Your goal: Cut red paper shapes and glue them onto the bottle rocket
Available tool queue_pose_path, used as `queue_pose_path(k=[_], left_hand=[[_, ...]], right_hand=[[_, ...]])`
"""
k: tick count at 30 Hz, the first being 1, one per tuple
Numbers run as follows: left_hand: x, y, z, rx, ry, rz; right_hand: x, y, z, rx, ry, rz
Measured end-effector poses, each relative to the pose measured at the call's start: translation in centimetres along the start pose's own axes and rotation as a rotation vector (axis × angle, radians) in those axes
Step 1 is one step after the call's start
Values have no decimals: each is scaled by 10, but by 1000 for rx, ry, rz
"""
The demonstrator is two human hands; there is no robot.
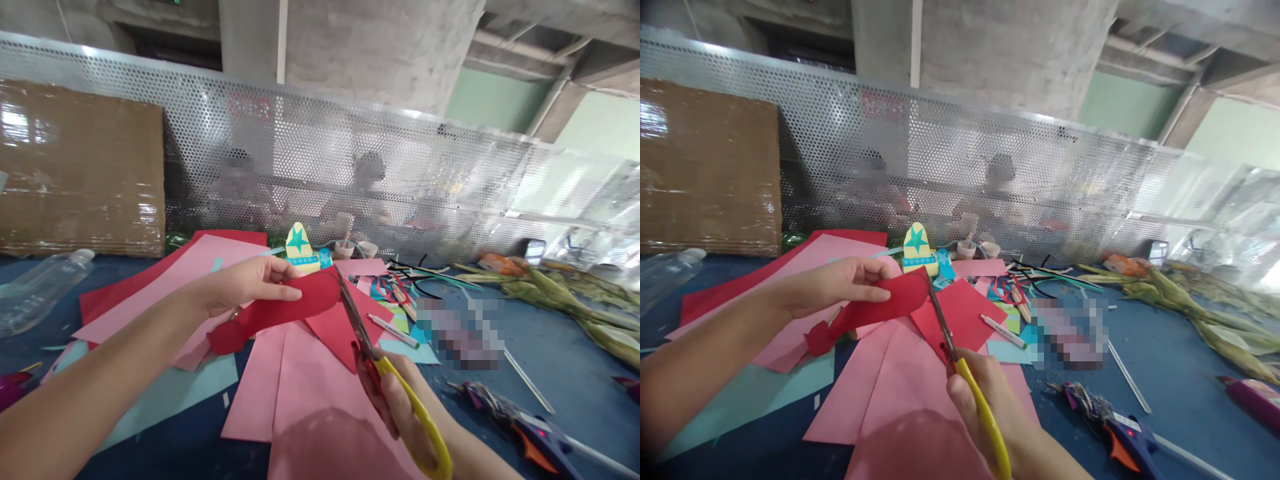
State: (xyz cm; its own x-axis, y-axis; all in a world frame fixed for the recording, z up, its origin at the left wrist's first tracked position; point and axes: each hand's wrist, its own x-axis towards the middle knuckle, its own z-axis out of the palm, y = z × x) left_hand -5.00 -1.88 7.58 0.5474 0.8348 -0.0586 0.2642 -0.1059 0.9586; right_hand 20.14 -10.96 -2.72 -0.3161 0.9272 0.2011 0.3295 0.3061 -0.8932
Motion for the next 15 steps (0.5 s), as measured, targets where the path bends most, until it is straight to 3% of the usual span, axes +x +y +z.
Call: queue_pose_path(k=[3,6,9,11,12,13,15], left_hand=[[-1,3,-3,-18,42,8],[3,2,-2,31,157,91],[6,1,5,243,457,236],[5,3,14,397,631,310],[3,5,20,429,616,302],[0,6,26,431,527,262],[-6,5,40,375,136,124]], right_hand=[[-3,-2,3,15,-39,-2],[-6,-3,8,120,-11,142],[-3,0,13,295,62,372],[3,3,15,368,91,437],[7,3,15,390,99,446],[10,3,15,405,103,447],[14,3,14,421,104,435]])
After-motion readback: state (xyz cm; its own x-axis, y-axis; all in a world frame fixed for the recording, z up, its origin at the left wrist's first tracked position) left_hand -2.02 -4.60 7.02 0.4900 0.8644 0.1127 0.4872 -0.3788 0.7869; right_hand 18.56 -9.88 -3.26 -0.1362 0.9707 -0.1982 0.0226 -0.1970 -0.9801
